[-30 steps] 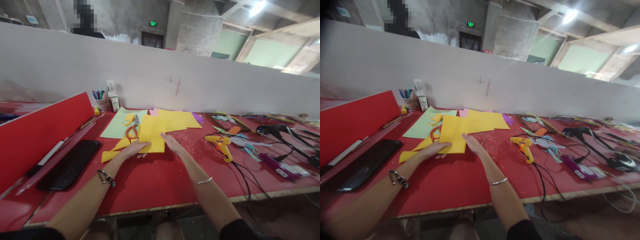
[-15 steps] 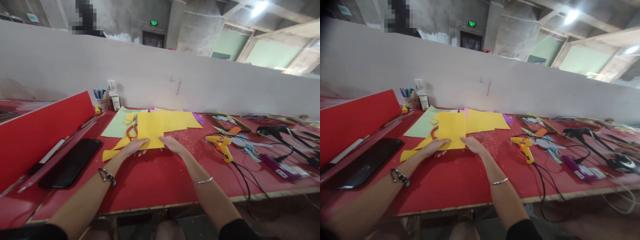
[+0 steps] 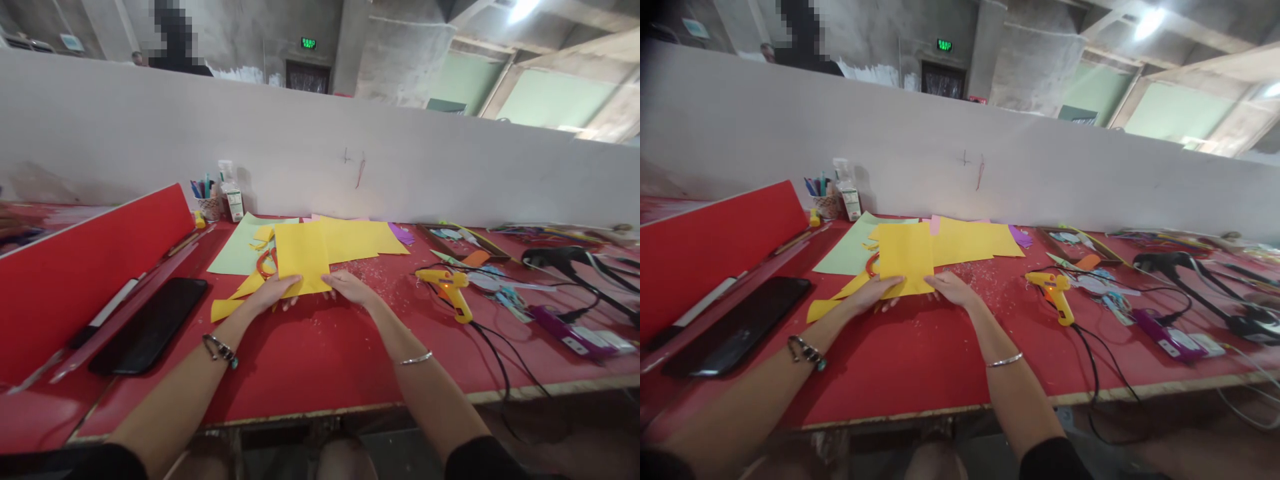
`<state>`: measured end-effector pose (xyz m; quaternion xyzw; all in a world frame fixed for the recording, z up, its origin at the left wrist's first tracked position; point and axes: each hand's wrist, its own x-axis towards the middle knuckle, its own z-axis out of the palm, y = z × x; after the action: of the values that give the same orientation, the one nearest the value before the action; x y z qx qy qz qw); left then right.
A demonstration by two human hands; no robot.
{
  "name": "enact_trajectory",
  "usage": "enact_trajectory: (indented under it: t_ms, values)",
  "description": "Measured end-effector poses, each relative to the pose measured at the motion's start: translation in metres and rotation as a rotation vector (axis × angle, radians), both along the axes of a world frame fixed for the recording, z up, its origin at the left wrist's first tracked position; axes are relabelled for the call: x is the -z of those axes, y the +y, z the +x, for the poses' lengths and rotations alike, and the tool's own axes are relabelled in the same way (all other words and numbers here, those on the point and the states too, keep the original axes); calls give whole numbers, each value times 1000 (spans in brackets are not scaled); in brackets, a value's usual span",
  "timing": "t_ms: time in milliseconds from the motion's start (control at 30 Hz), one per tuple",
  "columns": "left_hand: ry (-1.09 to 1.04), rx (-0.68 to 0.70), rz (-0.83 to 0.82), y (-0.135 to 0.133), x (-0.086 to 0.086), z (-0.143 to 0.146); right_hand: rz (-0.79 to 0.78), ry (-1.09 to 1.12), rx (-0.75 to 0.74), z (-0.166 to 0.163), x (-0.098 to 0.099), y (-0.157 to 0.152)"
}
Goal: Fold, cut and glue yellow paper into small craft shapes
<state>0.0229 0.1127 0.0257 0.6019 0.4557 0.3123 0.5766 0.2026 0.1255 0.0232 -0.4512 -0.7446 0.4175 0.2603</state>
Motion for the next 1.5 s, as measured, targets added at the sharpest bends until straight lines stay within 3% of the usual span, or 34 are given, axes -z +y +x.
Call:
enact_trajectory:
  t_ms: [200, 400, 600, 733, 833, 1000, 1067, 1133, 1333, 1500]
  values:
    - [26, 44, 38, 0, 1, -2, -5, 25, 88, -1, 0, 0]
    - [31, 96, 73, 3, 4, 0, 48, 197, 229, -3, 2, 3]
    - [-107, 109, -48, 7, 8, 2, 148, 396, 530, 2, 10, 13]
    - [-365, -153, 87, 15, 9, -2, 43, 595, 592, 6, 10, 14]
    - [-389, -398, 231, 20, 10, -4, -61, 716, 579, 4, 7, 11]
    - [-250, -700, 564, 18, 9, -12, -162, 516, 424, 3, 4, 4]
    - [-159, -756, 687, 15, 5, -16, -204, 417, 339, 3, 3, 0]
    - [0, -667, 795, 12, 2, -18, -219, 312, 256, 2, 2, -3]
    - [641, -74, 974, -1, 2, 3, 11, 119, 116, -7, -1, -7]
    - [1044, 27, 961, -12, 3, 22, 128, 28, 52, -13, -1, -8]
